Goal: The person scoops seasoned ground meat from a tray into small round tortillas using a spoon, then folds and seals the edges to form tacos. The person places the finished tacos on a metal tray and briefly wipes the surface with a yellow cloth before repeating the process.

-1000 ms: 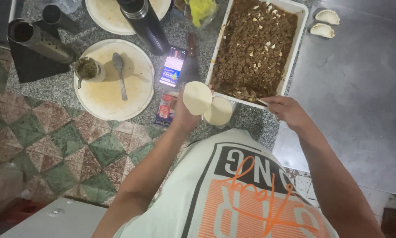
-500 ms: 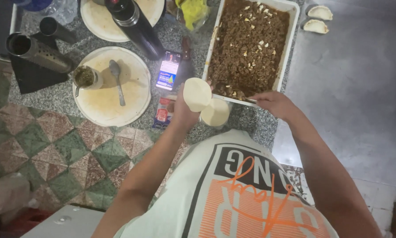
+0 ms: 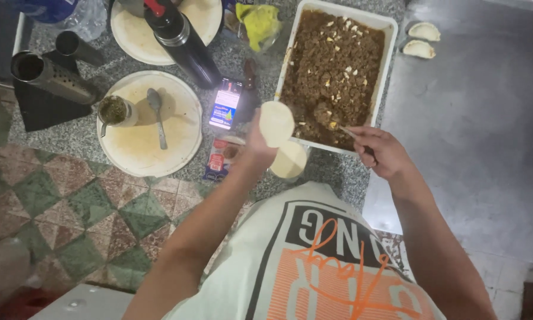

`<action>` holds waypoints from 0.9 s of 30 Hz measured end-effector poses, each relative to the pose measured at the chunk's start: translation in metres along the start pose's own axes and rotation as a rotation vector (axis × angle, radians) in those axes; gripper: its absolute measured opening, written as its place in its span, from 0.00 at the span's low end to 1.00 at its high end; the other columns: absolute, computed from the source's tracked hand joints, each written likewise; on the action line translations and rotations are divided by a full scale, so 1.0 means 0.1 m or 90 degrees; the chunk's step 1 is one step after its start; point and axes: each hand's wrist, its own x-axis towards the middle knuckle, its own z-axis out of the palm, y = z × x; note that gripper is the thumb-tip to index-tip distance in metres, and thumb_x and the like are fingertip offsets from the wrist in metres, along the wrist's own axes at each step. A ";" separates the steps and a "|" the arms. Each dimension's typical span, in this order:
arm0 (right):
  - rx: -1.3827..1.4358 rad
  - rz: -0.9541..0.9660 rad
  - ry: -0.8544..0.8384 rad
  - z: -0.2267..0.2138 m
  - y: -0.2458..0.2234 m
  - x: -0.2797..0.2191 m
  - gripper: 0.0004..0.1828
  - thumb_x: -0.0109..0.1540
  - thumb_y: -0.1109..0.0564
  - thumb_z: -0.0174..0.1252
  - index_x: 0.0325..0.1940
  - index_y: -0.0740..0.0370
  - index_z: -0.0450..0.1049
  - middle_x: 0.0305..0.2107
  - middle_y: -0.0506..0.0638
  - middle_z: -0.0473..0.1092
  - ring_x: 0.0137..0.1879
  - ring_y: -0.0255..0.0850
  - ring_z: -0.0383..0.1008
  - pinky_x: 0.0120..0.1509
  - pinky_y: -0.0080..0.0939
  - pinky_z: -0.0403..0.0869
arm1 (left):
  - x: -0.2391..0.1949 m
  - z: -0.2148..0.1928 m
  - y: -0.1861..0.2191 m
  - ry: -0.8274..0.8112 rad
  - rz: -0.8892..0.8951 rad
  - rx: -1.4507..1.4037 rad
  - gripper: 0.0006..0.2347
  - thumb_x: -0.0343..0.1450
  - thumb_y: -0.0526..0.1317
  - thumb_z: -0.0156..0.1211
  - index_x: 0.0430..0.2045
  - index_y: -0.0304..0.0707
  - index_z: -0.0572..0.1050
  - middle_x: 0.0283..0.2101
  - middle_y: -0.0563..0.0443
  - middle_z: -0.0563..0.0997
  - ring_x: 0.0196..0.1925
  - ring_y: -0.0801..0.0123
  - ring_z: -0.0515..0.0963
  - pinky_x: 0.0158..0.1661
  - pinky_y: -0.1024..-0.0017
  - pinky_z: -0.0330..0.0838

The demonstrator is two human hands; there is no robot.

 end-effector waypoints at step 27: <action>-0.764 -0.231 0.220 0.93 -0.25 -0.24 0.26 0.71 0.62 0.45 0.74 0.54 0.67 0.46 0.61 0.69 0.34 0.61 0.76 0.28 0.55 0.72 | 0.04 1.19 -0.40 0.083 0.071 0.155 0.26 0.78 0.61 0.45 0.61 0.42 0.71 0.61 0.40 0.76 0.61 0.54 0.78 0.58 0.54 0.74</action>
